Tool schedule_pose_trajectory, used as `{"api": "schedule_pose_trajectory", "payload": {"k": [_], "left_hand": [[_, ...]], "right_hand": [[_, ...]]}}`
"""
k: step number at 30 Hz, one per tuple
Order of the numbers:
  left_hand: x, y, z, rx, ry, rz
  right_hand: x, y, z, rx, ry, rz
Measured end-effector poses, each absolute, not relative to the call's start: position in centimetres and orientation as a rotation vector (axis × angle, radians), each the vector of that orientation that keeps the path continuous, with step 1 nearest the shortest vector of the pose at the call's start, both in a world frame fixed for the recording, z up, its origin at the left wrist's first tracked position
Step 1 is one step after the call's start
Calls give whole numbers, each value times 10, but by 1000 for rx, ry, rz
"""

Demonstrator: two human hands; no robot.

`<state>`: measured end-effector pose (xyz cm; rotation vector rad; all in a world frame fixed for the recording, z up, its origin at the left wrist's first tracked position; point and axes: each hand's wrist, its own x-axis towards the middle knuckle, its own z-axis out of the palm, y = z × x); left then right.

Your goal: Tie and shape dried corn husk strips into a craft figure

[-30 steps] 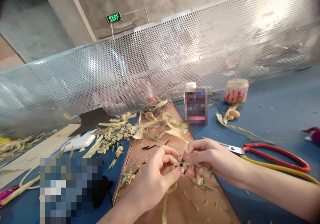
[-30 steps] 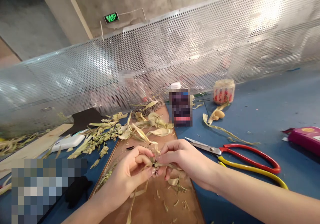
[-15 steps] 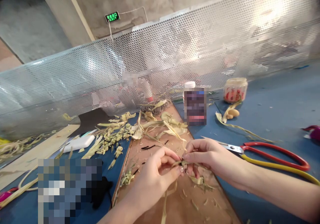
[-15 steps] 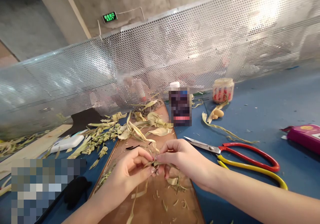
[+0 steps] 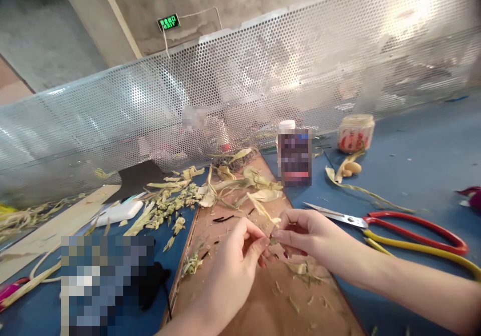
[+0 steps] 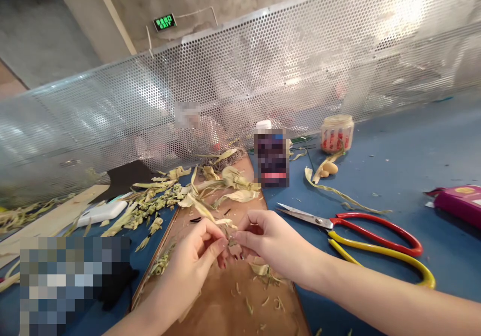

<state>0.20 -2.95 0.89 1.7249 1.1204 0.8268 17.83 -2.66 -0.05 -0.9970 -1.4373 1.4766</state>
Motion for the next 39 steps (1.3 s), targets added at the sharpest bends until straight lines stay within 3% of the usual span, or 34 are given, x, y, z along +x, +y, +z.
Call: {"api": "schedule_pose_trajectory", "payload": {"k": [9, 32, 39], "left_hand": [[2, -30, 3, 1745, 1198, 780], [1, -31, 4, 1715, 1229, 792], [1, -33, 4, 1709, 1225, 790]], "right_hand": [[177, -28, -1, -1084, -1577, 1329], [181, -27, 6, -1104, -1574, 1515], [184, -31, 7, -1183, -1923, 1006]]}}
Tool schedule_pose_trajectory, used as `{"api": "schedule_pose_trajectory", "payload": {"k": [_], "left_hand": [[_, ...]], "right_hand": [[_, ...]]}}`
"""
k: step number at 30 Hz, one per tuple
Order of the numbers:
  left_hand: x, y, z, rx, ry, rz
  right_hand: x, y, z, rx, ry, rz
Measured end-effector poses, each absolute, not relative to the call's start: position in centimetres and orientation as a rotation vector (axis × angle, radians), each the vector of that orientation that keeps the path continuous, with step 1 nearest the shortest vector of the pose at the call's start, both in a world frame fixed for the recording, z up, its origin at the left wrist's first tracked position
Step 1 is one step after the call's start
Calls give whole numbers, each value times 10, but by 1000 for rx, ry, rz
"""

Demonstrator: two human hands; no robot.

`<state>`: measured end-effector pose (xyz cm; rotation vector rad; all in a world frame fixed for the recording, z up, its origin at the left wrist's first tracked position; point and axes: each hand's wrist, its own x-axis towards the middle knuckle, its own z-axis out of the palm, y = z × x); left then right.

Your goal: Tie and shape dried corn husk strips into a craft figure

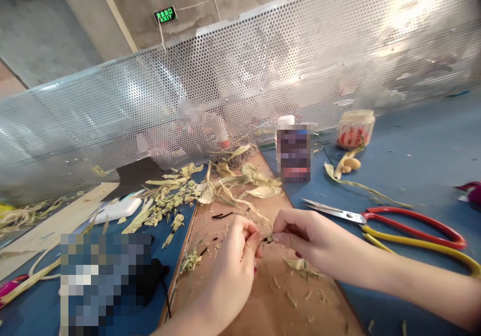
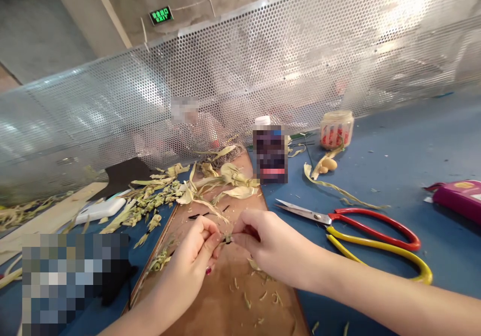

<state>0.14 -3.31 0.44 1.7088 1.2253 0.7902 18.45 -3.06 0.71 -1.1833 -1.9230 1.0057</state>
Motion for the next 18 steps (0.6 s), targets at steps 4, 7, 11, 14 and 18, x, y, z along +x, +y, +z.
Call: {"api": "schedule_pose_trajectory", "payload": {"k": [4, 7, 11, 14, 18], "left_hand": [[2, -34, 3, 1681, 1210, 771], [4, -34, 3, 1635, 1193, 763], [4, -33, 2, 1585, 1182, 785], [2, -33, 0, 1580, 1187, 798], [0, -33, -2, 1642, 1200, 799]], "right_hand": [[184, -33, 9, -1095, -2064, 795], [185, -33, 12, -1126, -2094, 825], [189, -35, 17, -1150, -2071, 983], [191, -35, 19, -1172, -2042, 1065], [191, -35, 23, -1189, -1997, 1151]]}}
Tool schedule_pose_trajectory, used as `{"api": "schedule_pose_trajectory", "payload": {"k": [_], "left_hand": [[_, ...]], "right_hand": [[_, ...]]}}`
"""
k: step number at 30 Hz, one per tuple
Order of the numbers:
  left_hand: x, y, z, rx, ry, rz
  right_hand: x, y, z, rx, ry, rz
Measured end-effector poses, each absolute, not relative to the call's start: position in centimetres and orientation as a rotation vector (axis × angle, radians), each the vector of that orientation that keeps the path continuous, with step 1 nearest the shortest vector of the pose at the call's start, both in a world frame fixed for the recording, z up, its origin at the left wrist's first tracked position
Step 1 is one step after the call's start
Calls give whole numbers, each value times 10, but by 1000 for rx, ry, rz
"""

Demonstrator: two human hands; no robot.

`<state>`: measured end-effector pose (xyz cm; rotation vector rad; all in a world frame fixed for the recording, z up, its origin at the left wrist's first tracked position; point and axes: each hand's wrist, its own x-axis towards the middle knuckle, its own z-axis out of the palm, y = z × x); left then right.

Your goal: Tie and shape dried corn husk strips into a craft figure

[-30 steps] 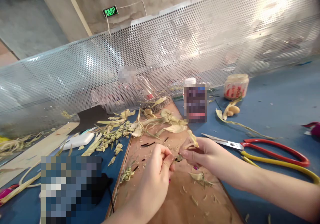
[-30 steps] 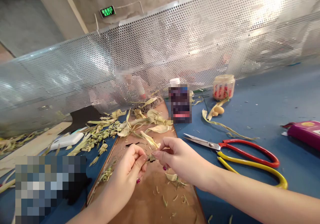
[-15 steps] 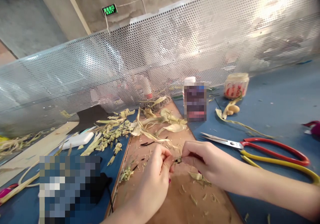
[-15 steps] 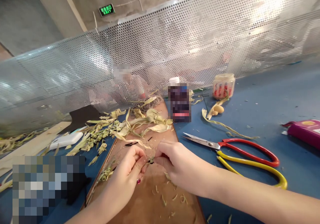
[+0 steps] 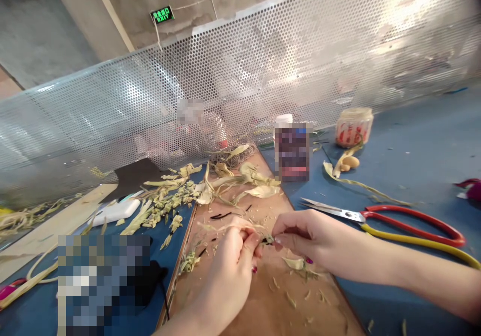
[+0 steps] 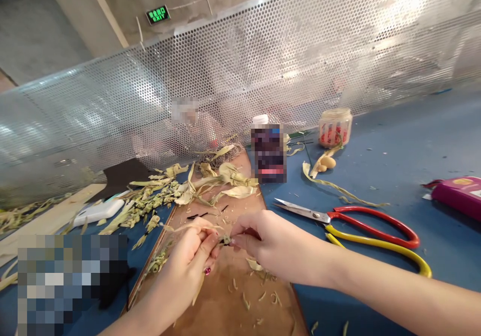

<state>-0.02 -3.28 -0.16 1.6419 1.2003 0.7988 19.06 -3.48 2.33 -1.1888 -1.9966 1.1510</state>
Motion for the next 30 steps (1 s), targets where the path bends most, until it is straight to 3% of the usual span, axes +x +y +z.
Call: {"api": "schedule_pose_trajectory", "payload": {"k": [12, 22, 30], "left_hand": [[-3, -34, 13, 1665, 1113, 711], [-1, -42, 10, 1844, 1091, 684], [0, -43, 10, 1840, 1084, 638]], "right_hand": [[190, -36, 19, -1187, -1997, 1130], [188, -38, 27, -1183, -1751, 1406], [185, -37, 19, -1097, -1745, 1339]]}}
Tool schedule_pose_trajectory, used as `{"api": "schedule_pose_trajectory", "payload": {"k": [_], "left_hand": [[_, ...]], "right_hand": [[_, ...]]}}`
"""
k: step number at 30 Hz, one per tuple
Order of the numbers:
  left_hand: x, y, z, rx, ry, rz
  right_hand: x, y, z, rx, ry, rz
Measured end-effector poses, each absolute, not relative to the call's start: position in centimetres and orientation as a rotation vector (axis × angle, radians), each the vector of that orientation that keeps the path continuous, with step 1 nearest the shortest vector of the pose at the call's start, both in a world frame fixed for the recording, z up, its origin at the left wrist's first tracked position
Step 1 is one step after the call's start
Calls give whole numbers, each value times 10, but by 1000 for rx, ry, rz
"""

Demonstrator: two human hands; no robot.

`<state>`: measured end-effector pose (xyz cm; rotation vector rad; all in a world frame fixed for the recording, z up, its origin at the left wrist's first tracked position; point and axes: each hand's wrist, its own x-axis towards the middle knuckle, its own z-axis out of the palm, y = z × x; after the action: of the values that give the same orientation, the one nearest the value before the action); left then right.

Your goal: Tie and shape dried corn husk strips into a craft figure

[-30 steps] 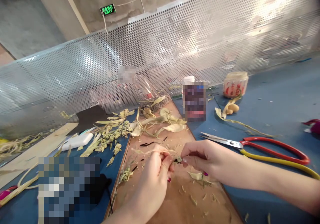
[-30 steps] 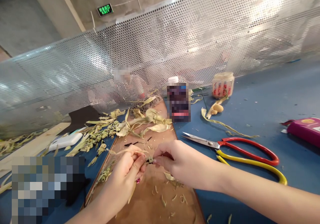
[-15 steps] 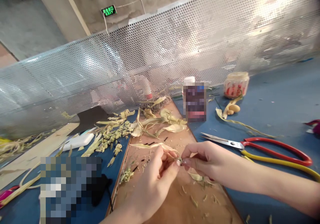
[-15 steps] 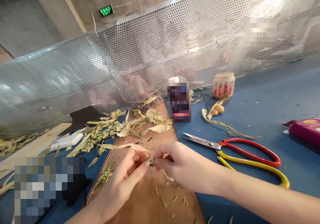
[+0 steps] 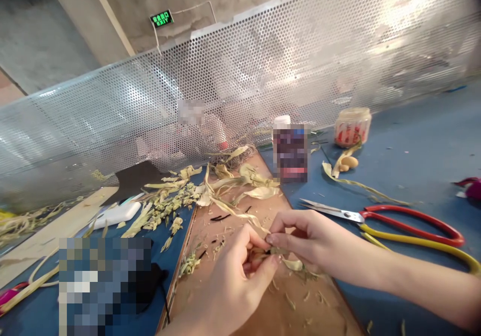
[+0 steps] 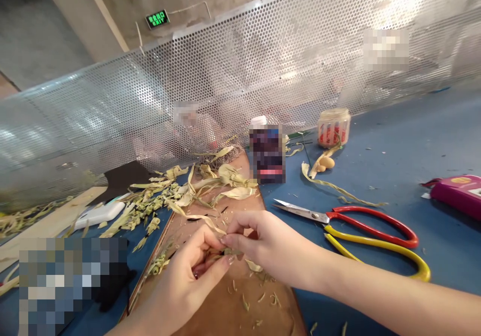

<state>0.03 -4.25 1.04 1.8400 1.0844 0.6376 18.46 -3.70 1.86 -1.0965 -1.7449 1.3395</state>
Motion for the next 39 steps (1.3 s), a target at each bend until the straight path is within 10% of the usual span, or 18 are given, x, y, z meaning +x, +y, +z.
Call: {"api": "schedule_pose_trajectory", "payload": {"k": [39], "left_hand": [[0, -32, 13, 1559, 884, 710]], "right_hand": [[182, -39, 6, -1060, -1691, 981]]}}
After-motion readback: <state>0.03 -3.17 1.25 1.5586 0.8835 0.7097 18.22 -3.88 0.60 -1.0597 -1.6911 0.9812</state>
